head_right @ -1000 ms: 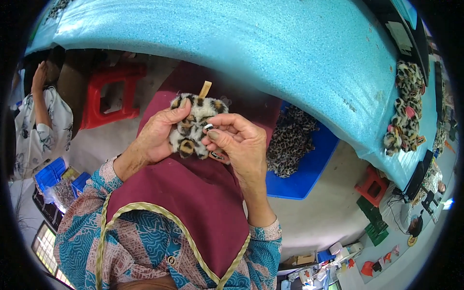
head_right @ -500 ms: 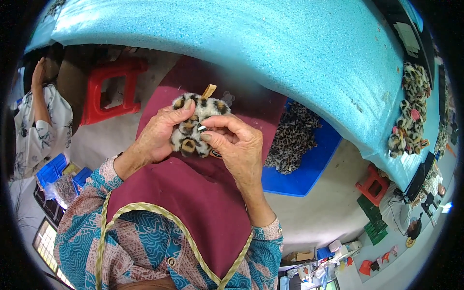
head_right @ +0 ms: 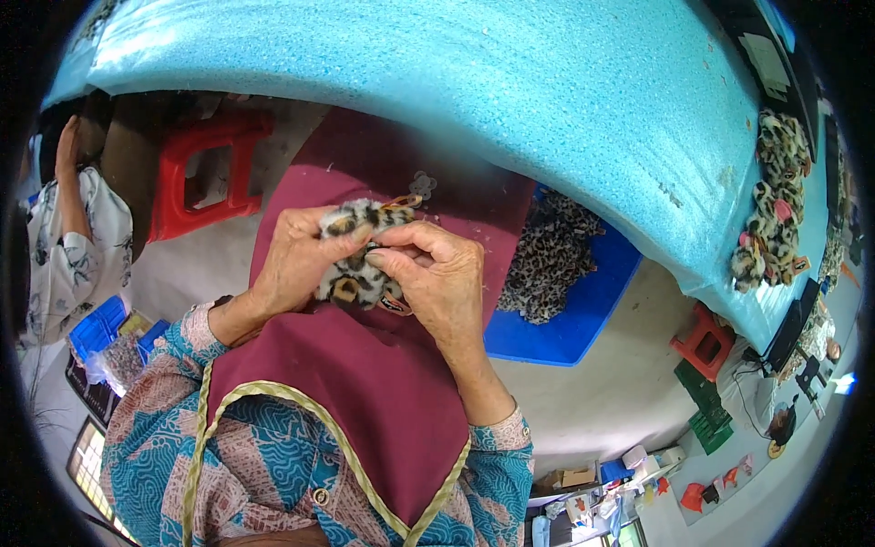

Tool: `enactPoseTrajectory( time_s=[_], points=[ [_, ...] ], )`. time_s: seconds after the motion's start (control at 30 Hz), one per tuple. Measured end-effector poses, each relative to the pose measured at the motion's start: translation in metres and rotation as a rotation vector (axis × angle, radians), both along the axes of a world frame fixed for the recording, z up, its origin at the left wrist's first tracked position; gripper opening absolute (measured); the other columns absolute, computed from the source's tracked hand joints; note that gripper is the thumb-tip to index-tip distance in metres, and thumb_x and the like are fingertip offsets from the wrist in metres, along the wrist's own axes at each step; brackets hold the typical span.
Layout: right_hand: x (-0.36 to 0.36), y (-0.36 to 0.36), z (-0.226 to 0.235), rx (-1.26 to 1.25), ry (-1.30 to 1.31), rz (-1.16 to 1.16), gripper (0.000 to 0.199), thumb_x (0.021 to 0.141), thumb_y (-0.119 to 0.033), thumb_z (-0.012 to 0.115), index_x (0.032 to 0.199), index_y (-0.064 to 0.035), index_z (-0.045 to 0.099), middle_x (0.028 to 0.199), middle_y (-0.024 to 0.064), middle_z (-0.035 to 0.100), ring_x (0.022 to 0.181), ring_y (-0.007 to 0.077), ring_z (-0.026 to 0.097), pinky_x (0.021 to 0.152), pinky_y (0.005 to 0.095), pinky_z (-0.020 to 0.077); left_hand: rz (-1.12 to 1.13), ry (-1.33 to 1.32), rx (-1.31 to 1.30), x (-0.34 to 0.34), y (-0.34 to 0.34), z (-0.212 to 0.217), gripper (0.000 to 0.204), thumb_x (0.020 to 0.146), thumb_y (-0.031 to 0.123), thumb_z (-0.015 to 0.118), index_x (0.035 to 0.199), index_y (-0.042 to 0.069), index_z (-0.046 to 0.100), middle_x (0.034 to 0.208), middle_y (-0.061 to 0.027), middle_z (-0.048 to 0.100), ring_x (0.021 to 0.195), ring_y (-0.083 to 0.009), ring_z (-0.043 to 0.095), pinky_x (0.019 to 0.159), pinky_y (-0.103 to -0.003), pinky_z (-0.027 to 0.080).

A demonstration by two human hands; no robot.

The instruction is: The person attaches plastic eyes and tags to leopard-print plush toy parts by hand.

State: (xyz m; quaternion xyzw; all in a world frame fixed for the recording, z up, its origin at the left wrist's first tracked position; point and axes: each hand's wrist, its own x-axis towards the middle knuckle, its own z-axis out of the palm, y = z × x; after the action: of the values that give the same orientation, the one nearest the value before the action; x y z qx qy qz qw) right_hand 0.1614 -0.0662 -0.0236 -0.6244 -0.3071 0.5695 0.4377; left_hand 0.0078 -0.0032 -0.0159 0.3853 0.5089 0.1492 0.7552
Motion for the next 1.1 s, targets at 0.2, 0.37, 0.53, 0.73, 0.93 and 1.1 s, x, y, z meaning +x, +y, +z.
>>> enactPoseTrajectory(
  time_s=[0.2, 0.37, 0.53, 0.73, 0.93, 1.1],
  points=[
    [-0.007, -0.004, -0.002, -0.175, 0.058, -0.027, 0.009, 0.07, 0.005, 0.068, 0.078, 0.0026, 0.063, 0.066, 0.0029, 0.062, 0.059, 0.0055, 0.056, 0.052, 0.0199, 0.0469, -0.196, 0.023, 0.133, -0.012, -0.005, 0.005, 0.016, 0.079, 0.005, 0.064, 0.093, -0.002, 0.064, 0.081, -0.0025, 0.062, 0.077, -0.0063, 0.056, 0.065, -0.023, 0.048],
    [-0.009, -0.014, -0.003, -0.218, 0.08, -0.014, 0.007, 0.071, 0.007, 0.065, 0.075, 0.003, 0.062, 0.067, 0.0036, 0.062, 0.06, 0.0056, 0.057, 0.054, 0.0198, 0.0474, -0.186, 0.013, 0.079, -0.016, -0.013, 0.0, 0.017, 0.075, -0.001, 0.064, 0.092, -0.001, 0.065, 0.078, -0.0031, 0.064, 0.068, -0.0063, 0.058, 0.058, -0.022, 0.048],
    [-0.012, -0.021, 0.004, -0.293, 0.17, -0.083, 0.006, 0.073, 0.008, 0.063, 0.077, 0.0029, 0.062, 0.067, 0.0026, 0.062, 0.06, 0.006, 0.057, 0.055, 0.0197, 0.0474, -0.248, 0.035, 0.156, -0.018, -0.019, -0.007, 0.023, 0.069, -0.003, 0.068, 0.091, 0.001, 0.067, 0.072, -0.0036, 0.066, 0.061, -0.0054, 0.059, 0.054, -0.023, 0.048],
    [-0.015, -0.027, 0.003, -0.275, 0.199, -0.124, 0.007, 0.077, 0.008, 0.059, 0.081, 0.0036, 0.063, 0.072, 0.0036, 0.063, 0.063, 0.0079, 0.058, 0.057, 0.0205, 0.0487, -0.295, 0.119, 0.282, -0.014, -0.017, -0.01, 0.025, 0.064, 0.0, 0.074, 0.088, 0.0, 0.067, 0.07, -0.0066, 0.065, 0.059, -0.0087, 0.06, 0.053, -0.024, 0.047],
    [0.024, -0.025, 0.01, 0.04, -0.025, 0.136, 0.015, 0.074, 0.006, 0.061, 0.089, 0.0033, 0.064, 0.084, 0.0109, 0.065, 0.074, 0.0141, 0.062, 0.066, 0.0252, 0.0504, -0.339, 0.027, 0.6, -0.02, -0.019, -0.01, 0.029, 0.065, -0.007, 0.066, 0.092, 0.001, 0.066, 0.081, -0.0112, 0.065, 0.068, -0.0202, 0.064, 0.06, -0.03, 0.051],
    [0.026, -0.01, -0.002, 0.248, 0.051, 0.286, 0.024, 0.066, 0.003, 0.067, 0.089, 0.0018, 0.064, 0.089, 0.0122, 0.065, 0.082, 0.0196, 0.063, 0.071, 0.0277, 0.0492, -0.328, -0.152, 0.887, -0.023, -0.016, -0.007, 0.04, 0.058, -0.014, 0.052, 0.092, 0.0, 0.065, 0.084, -0.0122, 0.065, 0.076, -0.0277, 0.064, 0.067, -0.034, 0.052]
  ],
)
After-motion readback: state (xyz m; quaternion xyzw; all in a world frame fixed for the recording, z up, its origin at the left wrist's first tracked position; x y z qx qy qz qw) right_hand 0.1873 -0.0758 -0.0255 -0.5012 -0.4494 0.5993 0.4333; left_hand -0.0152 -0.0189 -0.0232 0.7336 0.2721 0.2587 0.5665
